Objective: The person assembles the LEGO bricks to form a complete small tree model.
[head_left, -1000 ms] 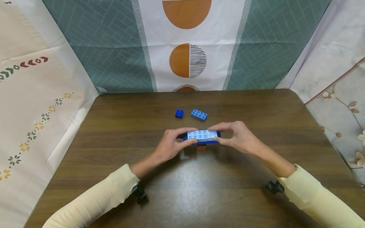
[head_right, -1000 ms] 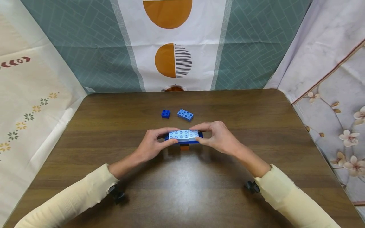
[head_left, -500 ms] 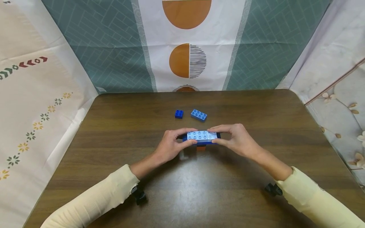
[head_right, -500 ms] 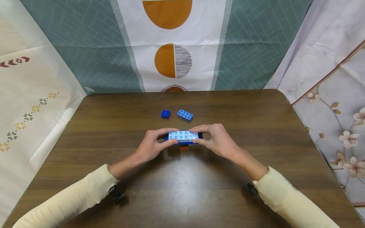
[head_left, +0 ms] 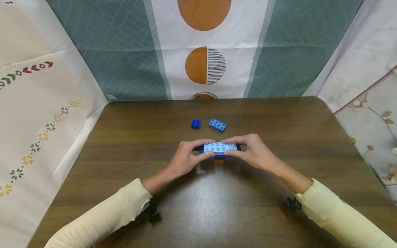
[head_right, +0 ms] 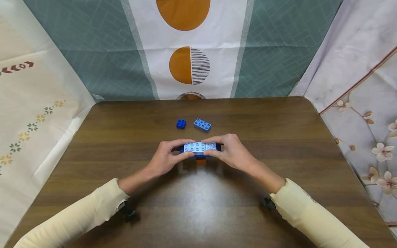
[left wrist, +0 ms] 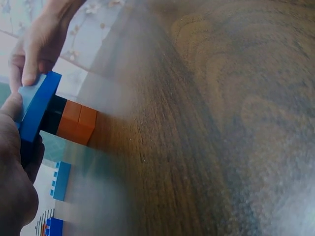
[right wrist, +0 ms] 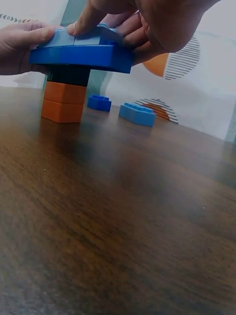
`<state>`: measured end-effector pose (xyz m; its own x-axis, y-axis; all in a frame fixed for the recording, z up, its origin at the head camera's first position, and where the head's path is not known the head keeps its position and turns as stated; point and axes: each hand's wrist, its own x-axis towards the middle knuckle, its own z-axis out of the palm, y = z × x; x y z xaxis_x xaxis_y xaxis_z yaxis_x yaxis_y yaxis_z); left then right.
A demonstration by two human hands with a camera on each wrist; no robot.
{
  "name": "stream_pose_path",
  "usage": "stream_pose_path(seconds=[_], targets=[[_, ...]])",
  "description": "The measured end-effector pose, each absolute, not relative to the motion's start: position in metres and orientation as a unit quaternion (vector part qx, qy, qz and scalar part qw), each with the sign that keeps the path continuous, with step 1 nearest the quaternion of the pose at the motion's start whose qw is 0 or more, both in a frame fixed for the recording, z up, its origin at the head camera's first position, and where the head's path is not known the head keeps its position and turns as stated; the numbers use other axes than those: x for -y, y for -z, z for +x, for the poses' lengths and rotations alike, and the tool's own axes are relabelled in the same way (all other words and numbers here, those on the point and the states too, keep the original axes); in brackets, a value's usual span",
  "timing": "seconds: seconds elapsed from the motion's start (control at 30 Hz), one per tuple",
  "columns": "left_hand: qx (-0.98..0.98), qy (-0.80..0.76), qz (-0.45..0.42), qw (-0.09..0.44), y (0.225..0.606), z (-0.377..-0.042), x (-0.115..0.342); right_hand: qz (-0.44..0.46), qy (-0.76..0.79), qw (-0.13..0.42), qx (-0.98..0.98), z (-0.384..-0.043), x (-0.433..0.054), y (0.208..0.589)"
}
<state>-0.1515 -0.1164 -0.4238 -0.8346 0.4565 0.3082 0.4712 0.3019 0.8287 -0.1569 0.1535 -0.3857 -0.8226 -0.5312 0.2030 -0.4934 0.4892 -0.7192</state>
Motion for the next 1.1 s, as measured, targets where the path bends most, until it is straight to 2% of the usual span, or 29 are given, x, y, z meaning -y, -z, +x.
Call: stream_pose_path(seconds=[0.43,0.57,0.73,1.1], targets=[[0.81,0.513,-0.285,-0.006,0.423,-0.153,0.114,-0.286,0.436,0.022,-0.853,-0.157,-0.157,0.39],[0.818,0.494,-0.29,-0.041,0.417,-0.158,0.119,-0.276,0.456,0.04,-0.845,-0.159,-0.157,0.391],[0.811,0.5,-0.291,-0.082,0.407,-0.182,0.127,-0.251,0.475,0.071,-0.841,-0.16,-0.158,0.392],[0.851,0.48,-0.204,-0.068,0.426,-0.246,0.101,-0.235,0.481,0.094,-0.84,-0.162,-0.156,0.392]])
